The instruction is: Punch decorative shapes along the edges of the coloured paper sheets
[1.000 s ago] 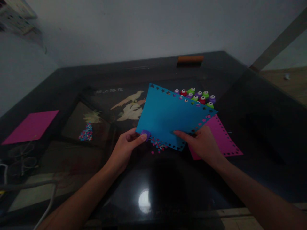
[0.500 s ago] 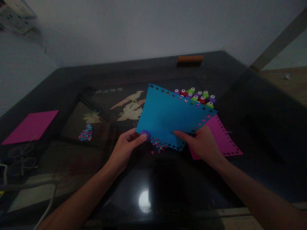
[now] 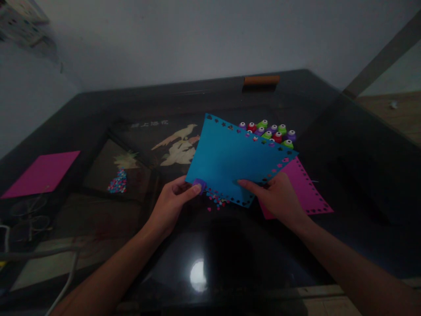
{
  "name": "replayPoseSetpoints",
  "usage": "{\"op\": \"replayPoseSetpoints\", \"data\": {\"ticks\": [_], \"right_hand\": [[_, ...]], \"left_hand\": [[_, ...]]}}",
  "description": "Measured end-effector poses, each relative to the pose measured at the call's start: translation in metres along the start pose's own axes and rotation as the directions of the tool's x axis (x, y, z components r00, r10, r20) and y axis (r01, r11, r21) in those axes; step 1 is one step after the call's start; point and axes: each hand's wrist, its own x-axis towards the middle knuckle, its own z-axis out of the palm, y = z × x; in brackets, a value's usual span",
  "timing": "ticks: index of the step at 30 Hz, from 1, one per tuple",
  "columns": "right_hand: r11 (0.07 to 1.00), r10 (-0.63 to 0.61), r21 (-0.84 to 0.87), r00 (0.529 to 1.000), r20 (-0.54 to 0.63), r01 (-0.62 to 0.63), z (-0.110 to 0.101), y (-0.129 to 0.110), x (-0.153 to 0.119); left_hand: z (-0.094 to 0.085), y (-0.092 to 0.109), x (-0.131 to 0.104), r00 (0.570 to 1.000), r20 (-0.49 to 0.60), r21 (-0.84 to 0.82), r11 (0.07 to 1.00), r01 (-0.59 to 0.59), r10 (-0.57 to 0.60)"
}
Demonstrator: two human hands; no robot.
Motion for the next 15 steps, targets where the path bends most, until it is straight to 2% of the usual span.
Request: {"op": "replayPoseSetpoints", "data": {"ticks": [5,15], "right_hand": [[0.999,-0.034,-0.013,0.999,-0.001,0.034,0.0001,0.0008,0.0003],[0.999,-0.021,-0.038,1.000,-0.002,0.021,-0.0002,0.0008,0.0002]], "left_hand": [[-0.0013,-0.0013,-0.0010,1.000,-0.013,0.015,1.000,-0.005,0.005],[-0.0013,-0.0013,-0.0027,0.999,-0.018,0.051,0.998,-0.035,0.036]]}}
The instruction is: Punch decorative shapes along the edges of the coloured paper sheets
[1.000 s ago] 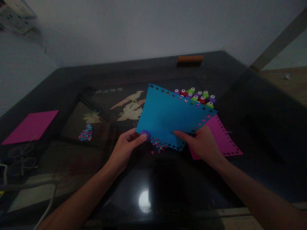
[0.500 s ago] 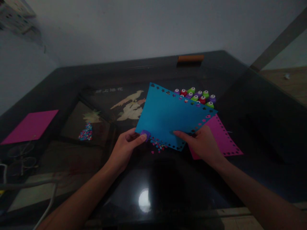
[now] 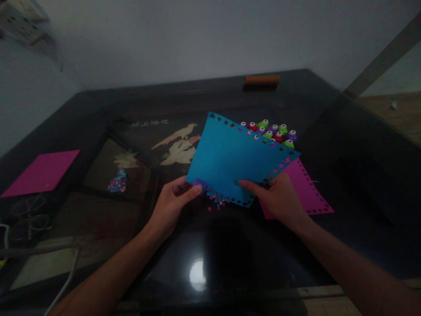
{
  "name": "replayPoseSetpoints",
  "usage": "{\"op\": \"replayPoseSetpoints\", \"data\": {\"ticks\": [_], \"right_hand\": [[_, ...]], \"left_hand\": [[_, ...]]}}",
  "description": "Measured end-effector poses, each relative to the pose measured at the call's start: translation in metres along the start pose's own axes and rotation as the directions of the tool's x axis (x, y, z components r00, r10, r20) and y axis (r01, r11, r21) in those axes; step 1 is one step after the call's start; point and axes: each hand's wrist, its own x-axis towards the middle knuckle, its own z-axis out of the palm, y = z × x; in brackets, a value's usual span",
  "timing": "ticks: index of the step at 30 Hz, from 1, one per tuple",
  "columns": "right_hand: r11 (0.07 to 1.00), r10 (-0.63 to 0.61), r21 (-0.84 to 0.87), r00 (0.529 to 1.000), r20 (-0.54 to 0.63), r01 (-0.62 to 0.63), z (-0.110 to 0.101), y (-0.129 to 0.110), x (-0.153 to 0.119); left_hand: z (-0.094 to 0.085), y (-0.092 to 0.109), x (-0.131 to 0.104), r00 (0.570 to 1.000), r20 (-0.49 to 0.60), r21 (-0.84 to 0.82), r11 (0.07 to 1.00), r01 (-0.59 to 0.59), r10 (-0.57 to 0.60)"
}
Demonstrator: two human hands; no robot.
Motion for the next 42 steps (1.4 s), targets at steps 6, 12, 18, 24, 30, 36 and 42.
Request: {"op": "replayPoseSetpoints", "data": {"ticks": [6,12,18,24,30,36,42], "right_hand": [[1.000,0.007,0.009,1.000,0.011,-0.007,0.000,-0.001,-0.001],[0.999,0.032,0.012,0.999,0.022,-0.032,-0.002,0.000,-0.001],[0.999,0.048,-0.022,0.996,0.081,-0.047,-0.005,-0.003,0.001],[0.995,0.090,-0.054,0.992,0.092,-0.085,-0.012,0.006,-0.012],[0.991,0.115,-0.063,0.993,0.009,-0.114,-0.011,0.012,-0.027],[0.988,0.156,-0.020,0.987,0.036,-0.155,-0.010,0.016,-0.031],[0.979,0.206,-0.012,0.976,0.068,-0.205,-0.013,0.015,-0.030]], "left_hand": [[0.000,-0.001,0.000,1.000,-0.007,0.024,1.000,0.001,-0.001],[0.000,-0.002,0.000,1.000,-0.012,0.024,1.000,-0.004,0.004],[0.000,-0.001,0.000,1.000,-0.003,0.007,1.000,-0.003,0.003],[0.006,0.001,-0.001,0.998,0.027,-0.011,0.998,0.056,-0.056],[0.009,0.004,-0.003,0.993,0.051,0.039,0.994,0.103,-0.104],[0.007,0.008,-0.003,0.984,0.058,0.095,0.982,0.164,-0.170],[0.010,0.010,-0.002,0.982,0.044,0.082,0.980,0.181,-0.185]]}}
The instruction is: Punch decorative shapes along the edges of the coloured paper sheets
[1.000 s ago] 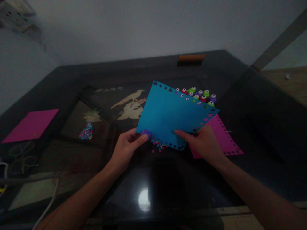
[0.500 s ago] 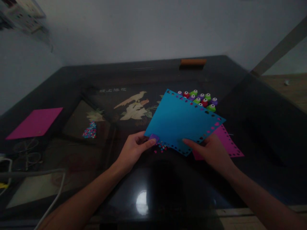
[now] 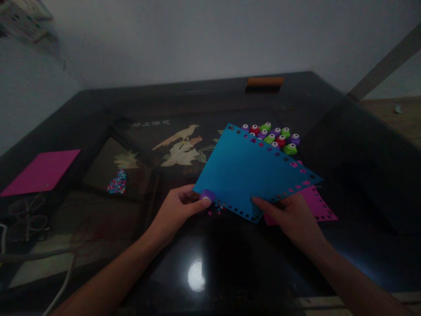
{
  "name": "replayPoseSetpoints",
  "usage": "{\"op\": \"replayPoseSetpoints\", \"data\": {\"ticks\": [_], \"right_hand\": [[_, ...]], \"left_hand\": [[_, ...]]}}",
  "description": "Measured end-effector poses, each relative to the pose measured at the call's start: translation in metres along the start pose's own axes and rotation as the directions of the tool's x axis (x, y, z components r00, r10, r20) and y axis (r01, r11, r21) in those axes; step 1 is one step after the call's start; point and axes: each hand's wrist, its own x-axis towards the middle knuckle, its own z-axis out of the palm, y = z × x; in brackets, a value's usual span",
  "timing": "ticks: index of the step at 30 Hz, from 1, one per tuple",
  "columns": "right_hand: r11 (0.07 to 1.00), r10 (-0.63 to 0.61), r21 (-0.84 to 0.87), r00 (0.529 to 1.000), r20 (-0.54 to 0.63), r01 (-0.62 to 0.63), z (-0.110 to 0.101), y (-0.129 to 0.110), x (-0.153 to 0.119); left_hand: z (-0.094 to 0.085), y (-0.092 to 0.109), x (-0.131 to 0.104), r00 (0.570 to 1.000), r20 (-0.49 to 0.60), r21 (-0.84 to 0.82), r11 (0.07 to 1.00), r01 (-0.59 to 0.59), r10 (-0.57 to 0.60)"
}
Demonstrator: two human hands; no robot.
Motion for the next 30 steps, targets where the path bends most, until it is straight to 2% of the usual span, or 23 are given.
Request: {"op": "replayPoseSetpoints", "data": {"ticks": [6,11,14,17,22,30], "right_hand": [[0.999,0.053,-0.009,0.999,0.011,-0.053,-0.0017,-0.0053,0.0019],[0.998,0.013,0.055,1.000,-0.012,-0.012,0.0001,-0.0053,0.0028],[0.999,0.024,0.028,1.000,-0.019,-0.023,-0.0002,-0.0043,0.0029],[0.999,0.040,-0.021,0.999,-0.011,-0.040,-0.0025,-0.0027,0.0028],[0.997,0.045,-0.064,0.998,0.044,-0.042,-0.0060,-0.0002,0.0044],[0.986,0.135,0.080,0.984,0.117,-0.144,-0.0054,-0.0026,0.0050]], "left_hand": [[-0.0008,-0.0015,-0.0012,1.000,0.007,-0.020,0.999,0.028,-0.028],[0.0002,0.0019,-0.0027,1.000,0.014,0.014,1.000,0.028,-0.028],[0.0009,0.0041,-0.0025,0.998,0.038,0.014,0.999,0.049,-0.050],[0.0000,0.0048,-0.0016,0.995,0.072,0.043,0.997,0.070,-0.073],[-0.0037,0.0042,0.0001,0.975,0.189,0.078,0.992,0.102,-0.115],[-0.0060,0.0042,0.0017,0.949,0.248,0.137,0.977,0.164,-0.194]]}}
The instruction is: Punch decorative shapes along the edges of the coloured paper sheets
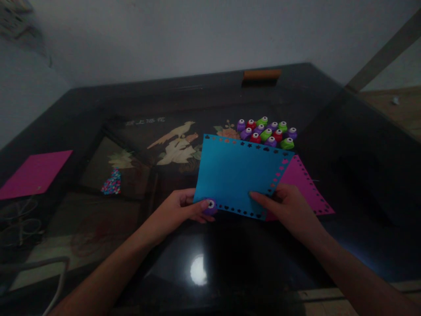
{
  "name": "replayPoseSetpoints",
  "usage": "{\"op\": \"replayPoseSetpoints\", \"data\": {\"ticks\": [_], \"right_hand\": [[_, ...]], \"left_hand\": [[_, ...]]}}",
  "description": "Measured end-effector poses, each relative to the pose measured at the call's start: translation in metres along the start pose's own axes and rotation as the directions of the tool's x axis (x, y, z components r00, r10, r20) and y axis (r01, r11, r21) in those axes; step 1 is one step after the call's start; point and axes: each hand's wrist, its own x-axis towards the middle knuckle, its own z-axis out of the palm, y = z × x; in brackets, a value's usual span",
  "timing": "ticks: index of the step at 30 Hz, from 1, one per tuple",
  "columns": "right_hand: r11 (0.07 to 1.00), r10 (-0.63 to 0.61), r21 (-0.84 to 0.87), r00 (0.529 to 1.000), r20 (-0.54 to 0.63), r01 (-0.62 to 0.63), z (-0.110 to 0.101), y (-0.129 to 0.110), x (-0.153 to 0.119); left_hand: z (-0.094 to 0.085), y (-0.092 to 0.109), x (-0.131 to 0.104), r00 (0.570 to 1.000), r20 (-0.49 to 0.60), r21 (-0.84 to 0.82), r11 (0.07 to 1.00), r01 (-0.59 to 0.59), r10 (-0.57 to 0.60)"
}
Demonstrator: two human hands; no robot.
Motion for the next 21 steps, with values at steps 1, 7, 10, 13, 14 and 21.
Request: {"op": "replayPoseSetpoints", "data": {"ticks": [1,7,10,13,14,21], "right_hand": [[1.000,0.000,0.014,1.000,0.001,0.000,0.0000,-0.0008,-0.0002],[0.997,-0.008,0.071,1.000,0.013,0.007,0.0016,0.0029,0.0020],[0.993,-0.019,0.114,1.000,0.010,0.018,0.0033,0.0052,0.0041],[0.984,-0.019,0.178,1.000,0.002,0.019,0.0044,0.0023,0.0053],[0.980,-0.018,0.197,1.000,0.000,0.017,0.0046,0.0006,0.0056],[0.960,-0.121,0.254,0.993,0.001,0.117,0.0031,-0.0015,0.0094]], "left_hand": [[0.0000,0.0001,0.0003,1.000,0.003,0.006,1.000,0.002,-0.002],[-0.0004,-0.0009,0.0021,1.000,0.006,0.031,1.000,-0.007,0.007],[-0.0012,-0.0024,0.0024,0.999,0.008,0.042,0.998,-0.048,0.048],[-0.0019,-0.0032,0.0016,0.996,0.010,0.042,0.995,-0.088,0.087],[-0.0018,-0.0029,0.0009,0.995,0.012,0.032,0.995,-0.095,0.094],[0.0026,0.0017,-0.0076,0.995,0.069,-0.085,0.994,-0.062,0.068]]}}
